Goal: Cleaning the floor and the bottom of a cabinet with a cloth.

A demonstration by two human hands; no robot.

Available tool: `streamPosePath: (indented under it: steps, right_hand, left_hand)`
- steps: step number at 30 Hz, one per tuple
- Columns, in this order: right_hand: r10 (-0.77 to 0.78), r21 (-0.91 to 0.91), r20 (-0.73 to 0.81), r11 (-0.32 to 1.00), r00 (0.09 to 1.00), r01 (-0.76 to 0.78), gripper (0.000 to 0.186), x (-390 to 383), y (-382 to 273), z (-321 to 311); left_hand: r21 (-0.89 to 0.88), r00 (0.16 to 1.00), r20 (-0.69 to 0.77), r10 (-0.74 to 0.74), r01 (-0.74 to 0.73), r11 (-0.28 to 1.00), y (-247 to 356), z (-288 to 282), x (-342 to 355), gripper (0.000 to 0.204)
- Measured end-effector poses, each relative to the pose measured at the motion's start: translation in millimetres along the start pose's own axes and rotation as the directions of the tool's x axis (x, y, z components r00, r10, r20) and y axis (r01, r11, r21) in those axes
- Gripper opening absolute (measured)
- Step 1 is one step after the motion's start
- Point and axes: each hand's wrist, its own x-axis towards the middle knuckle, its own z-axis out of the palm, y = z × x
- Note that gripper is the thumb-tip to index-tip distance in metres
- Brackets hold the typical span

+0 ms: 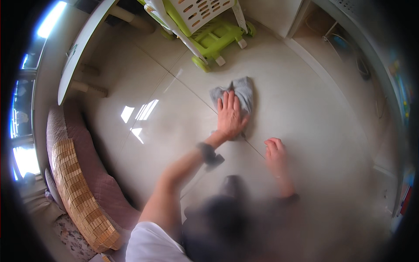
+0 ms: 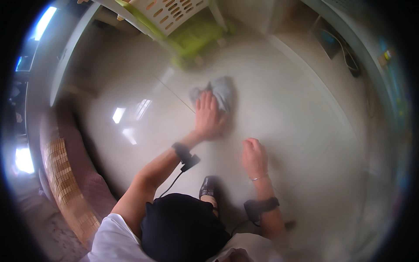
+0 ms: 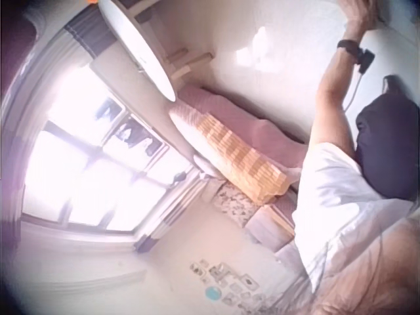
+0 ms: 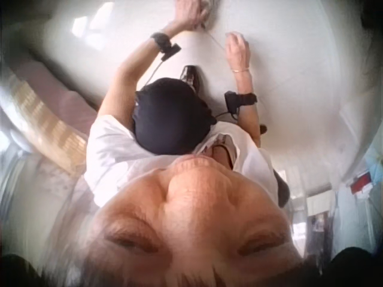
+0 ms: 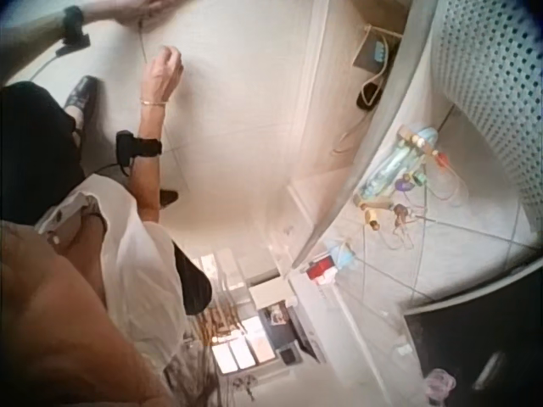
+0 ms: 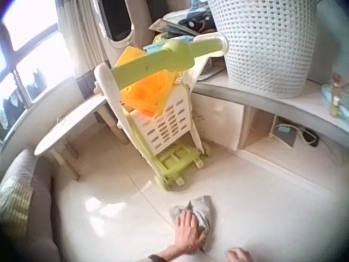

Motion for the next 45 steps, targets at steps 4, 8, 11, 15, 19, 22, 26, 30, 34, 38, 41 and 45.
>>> streamPosePath:
  steps: [4,8,11,15,19,22,26,30,34,38,41,45]
  right_hand:
    - [0.027,0.068,-0.024,0.997,0.999,-0.025,0.022,-3.8,-8.7,3.1]
    - [0.037,0.080,0.025,0.996,0.999,-0.039,0.019,-19.9,-0.9,-1.8]
    - [0.070,0.043,0.045,0.996,0.997,-0.072,0.016,-33.1,9.6,-15.0]
    - [0.114,0.025,0.064,0.993,0.991,-0.115,0.014,-45.4,28.0,-8.7]
    - [0.130,0.013,0.065,0.991,0.989,-0.131,0.015,-39.2,20.9,8.0]
    - [0.196,0.010,-0.008,0.981,0.981,-0.196,0.019,-40.8,26.1,-19.1]
    - [0.167,-0.013,-0.129,0.985,0.978,-0.170,0.032,-27.9,12.2,-8.5]
    - [0.198,-0.102,-0.179,0.970,0.964,-0.218,0.046,-32.4,1.3,-12.8]
    - [0.193,-0.072,-0.131,0.976,0.972,-0.204,0.040,-40.6,5.9,7.4]
    - [0.019,-0.030,-0.077,0.999,0.997,-0.021,0.033,-18.6,14.0,27.9]
    - [0.158,0.113,-0.078,0.982,0.984,-0.149,0.027,-4.7,20.0,34.9]
    - [0.293,0.139,-0.023,0.948,0.956,-0.287,0.026,-9.5,31.3,38.0]
  left_hand:
    - [-0.084,0.928,0.276,0.248,-0.234,0.969,29.8,-7.8,-81.9,0.081]
    - [-0.073,0.969,0.148,0.198,-0.189,0.979,7.1,-10.5,-47.3,0.082]
    - [-0.027,0.994,-0.109,-0.016,0.013,1.000,-8.4,-0.1,35.1,0.080]
    - [0.048,0.986,-0.164,-0.025,0.033,0.998,-6.6,12.2,112.8,0.080]
    - [0.073,0.977,-0.172,-0.126,0.140,0.987,-8.3,15.6,118.5,0.079]
    - [0.019,0.968,-0.070,0.243,-0.242,0.970,51.8,33.1,107.7,0.078]
    - [-0.111,0.828,0.131,0.545,-0.534,0.838,96.4,30.3,35.9,0.078]
    - [-0.054,0.742,0.112,0.661,-0.659,0.750,110.8,37.0,7.8,0.075]
    - [-0.052,0.973,-0.023,0.228,-0.229,0.972,84.3,40.6,42.4,0.077]
    - [0.062,0.990,-0.121,0.071,-0.064,0.996,3.2,33.9,136.3,0.079]
    - [0.080,0.998,-0.069,0.000,0.006,0.997,-9.9,43.1,193.0,0.081]
    - [0.075,0.970,-0.176,-0.168,0.184,0.980,22.0,73.9,235.4,0.080]
